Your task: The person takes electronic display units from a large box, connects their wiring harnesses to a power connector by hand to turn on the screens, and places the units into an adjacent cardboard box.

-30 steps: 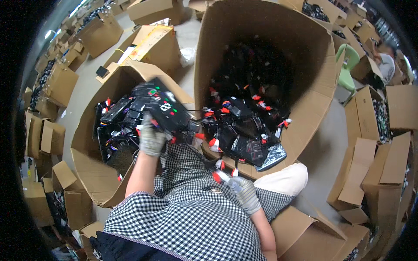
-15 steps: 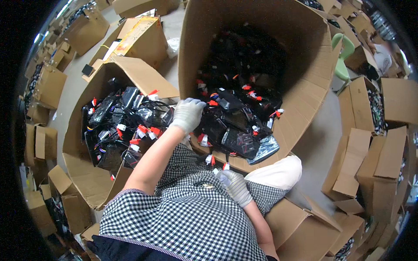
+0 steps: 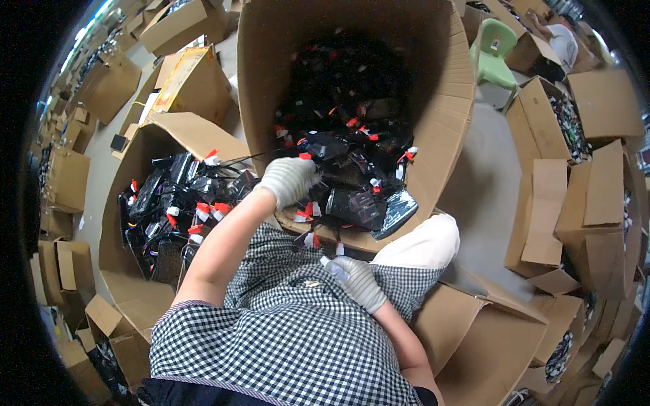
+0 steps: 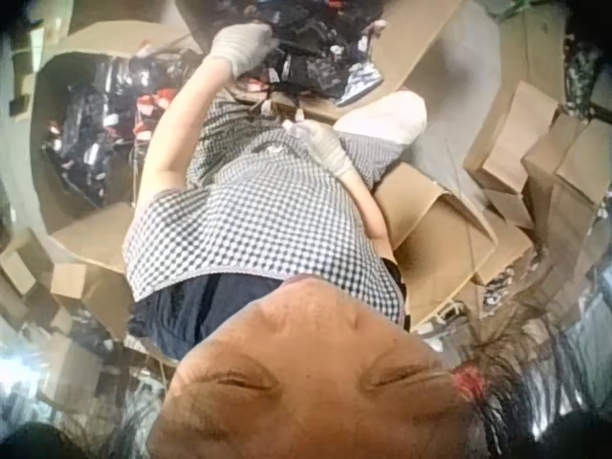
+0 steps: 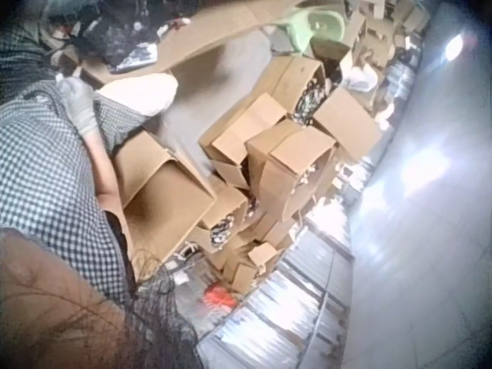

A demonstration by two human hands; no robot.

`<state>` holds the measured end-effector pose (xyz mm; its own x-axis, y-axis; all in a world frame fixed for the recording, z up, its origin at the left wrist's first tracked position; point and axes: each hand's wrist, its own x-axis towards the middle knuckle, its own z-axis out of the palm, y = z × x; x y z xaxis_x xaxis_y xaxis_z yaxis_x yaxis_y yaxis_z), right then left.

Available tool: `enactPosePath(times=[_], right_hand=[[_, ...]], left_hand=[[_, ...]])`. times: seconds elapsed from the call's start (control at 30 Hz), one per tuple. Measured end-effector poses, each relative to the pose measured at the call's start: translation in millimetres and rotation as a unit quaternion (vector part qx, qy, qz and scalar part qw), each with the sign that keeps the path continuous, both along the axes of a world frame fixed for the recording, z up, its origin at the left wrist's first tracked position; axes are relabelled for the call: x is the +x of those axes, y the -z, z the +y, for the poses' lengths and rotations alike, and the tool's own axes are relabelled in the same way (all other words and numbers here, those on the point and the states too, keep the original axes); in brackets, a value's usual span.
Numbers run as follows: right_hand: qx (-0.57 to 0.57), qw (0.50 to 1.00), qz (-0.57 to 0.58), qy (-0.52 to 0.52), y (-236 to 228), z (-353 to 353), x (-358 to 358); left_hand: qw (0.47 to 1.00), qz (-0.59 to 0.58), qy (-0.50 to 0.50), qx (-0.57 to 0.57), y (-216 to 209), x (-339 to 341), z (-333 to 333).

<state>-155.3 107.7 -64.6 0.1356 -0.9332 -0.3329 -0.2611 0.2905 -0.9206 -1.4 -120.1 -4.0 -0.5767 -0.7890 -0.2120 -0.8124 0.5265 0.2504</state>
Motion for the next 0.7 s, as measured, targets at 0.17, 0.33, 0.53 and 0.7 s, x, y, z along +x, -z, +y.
enactPosePath(times=[0.17, 0.33, 0.53, 0.7], right_hand=[[-0.051, 0.996, 0.069, 0.028, -16, 8, -11], [-0.070, 0.994, 0.016, 0.082, -44, 10, -16], [0.004, 0.975, -0.167, 0.146, -78, 6, -20], [-0.024, 0.995, -0.081, 0.055, -96, -16, -19]], left_hand=[[0.969, 0.179, 0.068, -0.153, -69, -3, 88], [0.887, 0.383, 0.126, 0.223, -56, 34, 126], [0.878, 0.436, 0.039, 0.192, -18, 44, 137], [0.873, 0.446, 0.179, -0.077, 12, 28, 110]])
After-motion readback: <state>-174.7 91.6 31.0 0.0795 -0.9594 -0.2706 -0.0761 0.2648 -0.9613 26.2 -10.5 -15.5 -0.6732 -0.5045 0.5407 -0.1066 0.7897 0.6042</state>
